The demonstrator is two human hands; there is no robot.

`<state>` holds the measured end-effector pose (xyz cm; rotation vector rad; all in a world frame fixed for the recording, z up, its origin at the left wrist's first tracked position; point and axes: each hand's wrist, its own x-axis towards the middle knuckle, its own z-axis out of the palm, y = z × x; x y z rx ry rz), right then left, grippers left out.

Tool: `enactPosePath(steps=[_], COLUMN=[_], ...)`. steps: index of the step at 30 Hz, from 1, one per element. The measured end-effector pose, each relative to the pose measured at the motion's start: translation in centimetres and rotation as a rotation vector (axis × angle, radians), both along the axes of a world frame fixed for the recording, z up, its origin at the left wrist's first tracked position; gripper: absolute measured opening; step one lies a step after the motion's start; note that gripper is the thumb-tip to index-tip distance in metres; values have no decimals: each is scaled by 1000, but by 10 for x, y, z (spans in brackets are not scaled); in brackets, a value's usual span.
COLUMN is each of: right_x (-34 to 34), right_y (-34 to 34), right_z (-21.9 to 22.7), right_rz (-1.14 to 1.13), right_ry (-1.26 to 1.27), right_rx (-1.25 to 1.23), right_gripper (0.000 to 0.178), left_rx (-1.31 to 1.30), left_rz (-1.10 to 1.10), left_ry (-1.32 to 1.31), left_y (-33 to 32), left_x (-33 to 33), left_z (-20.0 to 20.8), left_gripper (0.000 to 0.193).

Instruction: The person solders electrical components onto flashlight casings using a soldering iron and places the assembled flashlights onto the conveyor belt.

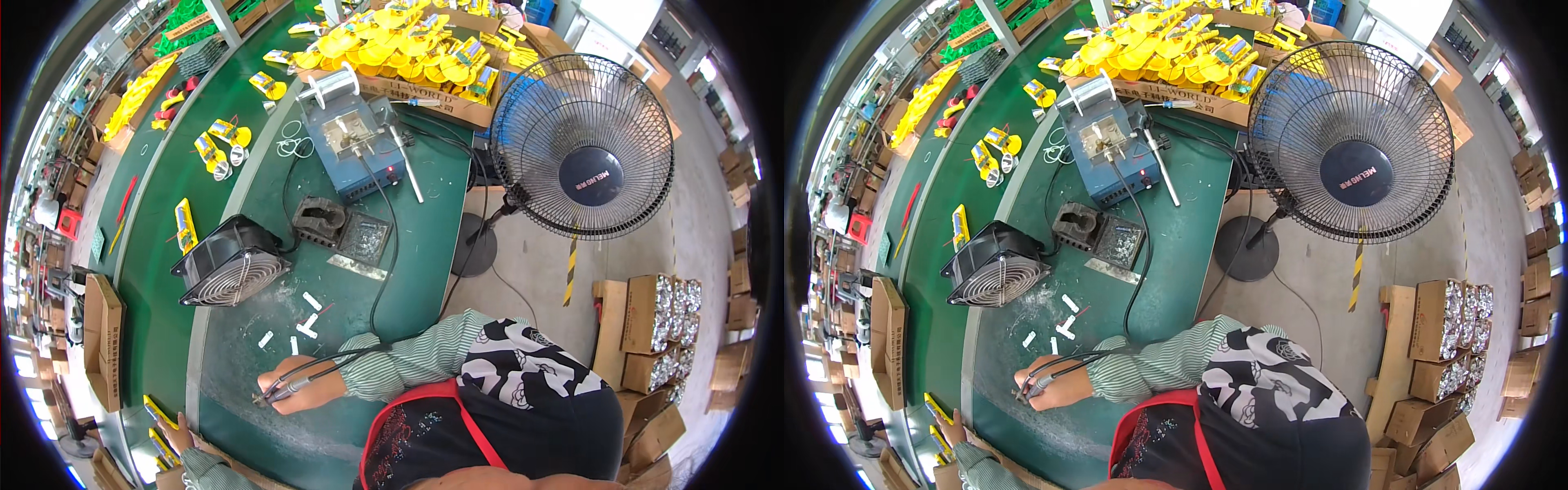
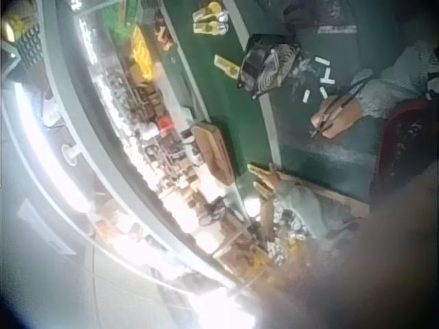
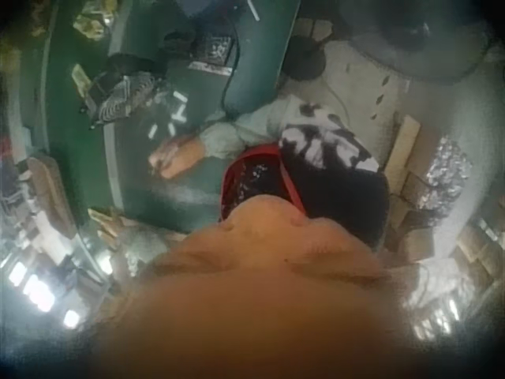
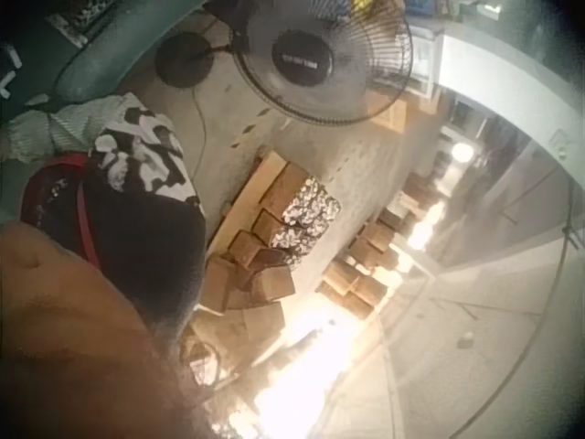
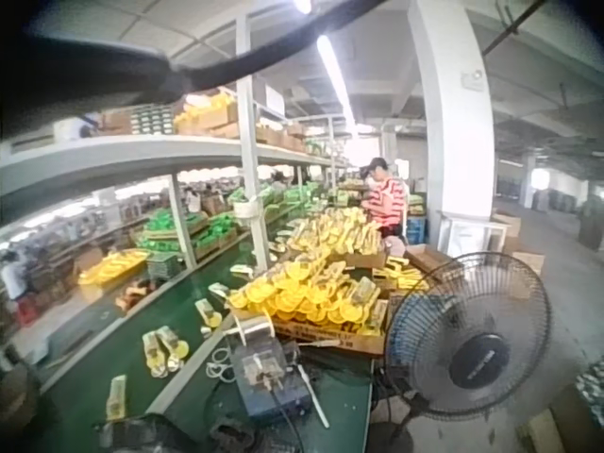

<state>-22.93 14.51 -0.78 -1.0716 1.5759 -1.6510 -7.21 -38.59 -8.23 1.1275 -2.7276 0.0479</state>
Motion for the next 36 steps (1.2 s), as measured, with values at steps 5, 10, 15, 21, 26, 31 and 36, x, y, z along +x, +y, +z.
enactPosePath(steps=[5,10,15,21,26,31,36], right_x=[4,4,1,2,-1,1,9], right_y=[-8,-2,1,-5,-9,-3,-2], right_z=[-2,-1,1,-14,4,16,22], right_rz=[-43,-31,-96,-94,-179,-286,-290], right_ry=[3,82,36,6,-22,-94,-72], right_rx=[9,0,136,-43,-4,-3,5], right_gripper=[20,18,15,14,12,16,15], left_rx=[-108,-271,-86,20,40,104,273], left_rz=[24,308,236,174,-44,-134,-141], left_ry=[-139,-254,-12,173,199,51,-102], left_y=[7,43,54,131,235,357,416], left_x=[-20,-12,-40,-30,7,44,66], left_z=[4,44,22,69,102,100,93], left_gripper=[73,81,68,67,64,63,63])
